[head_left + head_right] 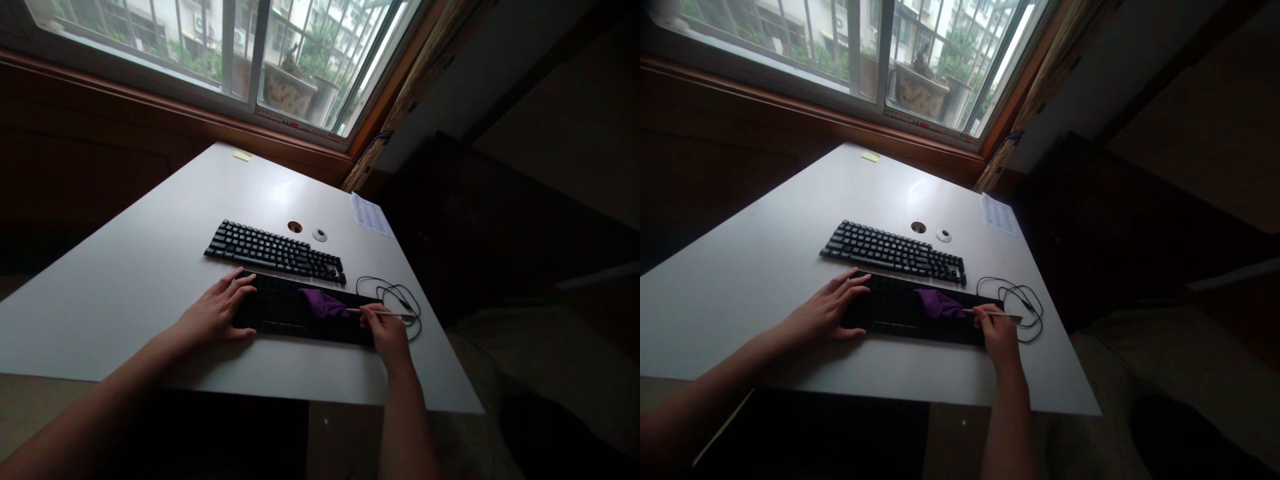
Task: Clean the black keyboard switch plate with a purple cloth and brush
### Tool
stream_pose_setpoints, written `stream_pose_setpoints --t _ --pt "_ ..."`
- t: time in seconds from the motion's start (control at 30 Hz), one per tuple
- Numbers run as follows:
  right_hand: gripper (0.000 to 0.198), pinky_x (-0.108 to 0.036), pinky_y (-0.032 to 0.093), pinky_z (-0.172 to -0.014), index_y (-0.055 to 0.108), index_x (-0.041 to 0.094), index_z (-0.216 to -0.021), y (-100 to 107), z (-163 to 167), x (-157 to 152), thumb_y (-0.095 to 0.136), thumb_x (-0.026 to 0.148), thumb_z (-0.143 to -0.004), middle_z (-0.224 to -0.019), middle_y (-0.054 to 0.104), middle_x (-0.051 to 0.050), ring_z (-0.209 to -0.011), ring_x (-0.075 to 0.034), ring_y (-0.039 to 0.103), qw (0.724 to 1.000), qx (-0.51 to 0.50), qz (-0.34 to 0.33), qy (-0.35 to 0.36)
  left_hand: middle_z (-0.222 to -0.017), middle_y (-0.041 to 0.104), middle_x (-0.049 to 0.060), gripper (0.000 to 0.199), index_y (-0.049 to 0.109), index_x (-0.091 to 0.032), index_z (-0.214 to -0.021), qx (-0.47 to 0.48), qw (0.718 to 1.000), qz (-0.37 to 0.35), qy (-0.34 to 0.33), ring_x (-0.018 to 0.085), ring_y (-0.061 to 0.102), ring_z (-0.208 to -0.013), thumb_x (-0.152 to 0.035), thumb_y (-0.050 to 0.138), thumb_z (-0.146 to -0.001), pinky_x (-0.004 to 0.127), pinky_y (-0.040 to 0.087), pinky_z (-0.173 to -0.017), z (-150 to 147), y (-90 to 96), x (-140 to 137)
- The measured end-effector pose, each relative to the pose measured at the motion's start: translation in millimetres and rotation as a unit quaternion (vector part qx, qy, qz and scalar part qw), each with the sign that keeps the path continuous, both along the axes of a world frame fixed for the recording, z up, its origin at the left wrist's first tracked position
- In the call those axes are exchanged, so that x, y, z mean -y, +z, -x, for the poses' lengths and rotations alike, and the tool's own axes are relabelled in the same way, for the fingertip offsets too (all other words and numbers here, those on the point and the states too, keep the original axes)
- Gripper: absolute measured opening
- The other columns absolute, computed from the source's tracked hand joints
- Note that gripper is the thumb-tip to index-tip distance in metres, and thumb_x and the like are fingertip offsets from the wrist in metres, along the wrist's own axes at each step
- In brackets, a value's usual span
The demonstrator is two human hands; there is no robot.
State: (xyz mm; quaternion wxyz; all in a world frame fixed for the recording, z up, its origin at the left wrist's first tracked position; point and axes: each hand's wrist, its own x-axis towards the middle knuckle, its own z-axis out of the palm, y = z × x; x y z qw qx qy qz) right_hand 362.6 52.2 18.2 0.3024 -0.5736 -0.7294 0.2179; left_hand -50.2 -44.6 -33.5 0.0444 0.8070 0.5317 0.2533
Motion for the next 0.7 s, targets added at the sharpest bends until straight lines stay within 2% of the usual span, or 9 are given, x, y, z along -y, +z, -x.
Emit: stream_pose_setpoints --t 0.23,0.37,0.53,0.7 --pt "0.039 -0.028 0.047 -0.061 0.068 0.022 -0.082 7.6 9.4 9.8 0.056 0.055 -0.097 -0.066 0.069 -0.001 -0.061 -0.019 0.067 0.999 0.026 -0.024 0.000 -0.160 0.041 0.012 0.075 0.045 -0.021 -0.139 -0.005 1.000 0.006 0.003 0.037 0.019 -0.156 -0.059 0.074 -0.081 0.056 0.033 -0.122 -0.3 1.2 0.1" --pt "0.044 -0.027 0.048 -0.054 0.064 0.022 -0.073 9.3 12.2 25.0 0.056 0.057 -0.097 -0.060 0.067 -0.001 -0.052 -0.017 0.065 1.000 0.001 -0.009 -0.010 -0.161 0.040 0.012 0.075 0.046 -0.022 -0.140 0.000 1.000 0.005 0.001 0.037 0.018 -0.156 -0.061 0.072 -0.081 0.056 0.032 -0.123 0.9 -1.1 -1.0" --pt "0.048 -0.025 0.050 -0.050 0.064 0.021 -0.071 5.2 12.2 38.4 0.058 0.063 -0.094 -0.057 0.066 -0.002 -0.049 -0.017 0.065 0.997 -0.039 0.023 -0.065 -0.161 0.041 0.013 0.073 0.048 -0.022 -0.138 0.007 1.000 0.006 -0.003 0.038 0.019 -0.155 -0.061 0.072 -0.081 0.057 0.032 -0.122 0.5 0.0 -1.4" --pt "0.052 -0.025 0.049 -0.045 0.063 0.021 -0.073 1.5 10.7 37.2 0.055 0.069 -0.093 -0.055 0.065 -0.001 -0.044 -0.017 0.064 0.988 -0.073 0.040 -0.131 -0.161 0.041 0.012 0.072 0.048 -0.023 -0.138 0.008 1.000 0.007 -0.002 0.038 0.020 -0.155 -0.061 0.072 -0.082 0.057 0.033 -0.122 0.0 2.0 -1.1"
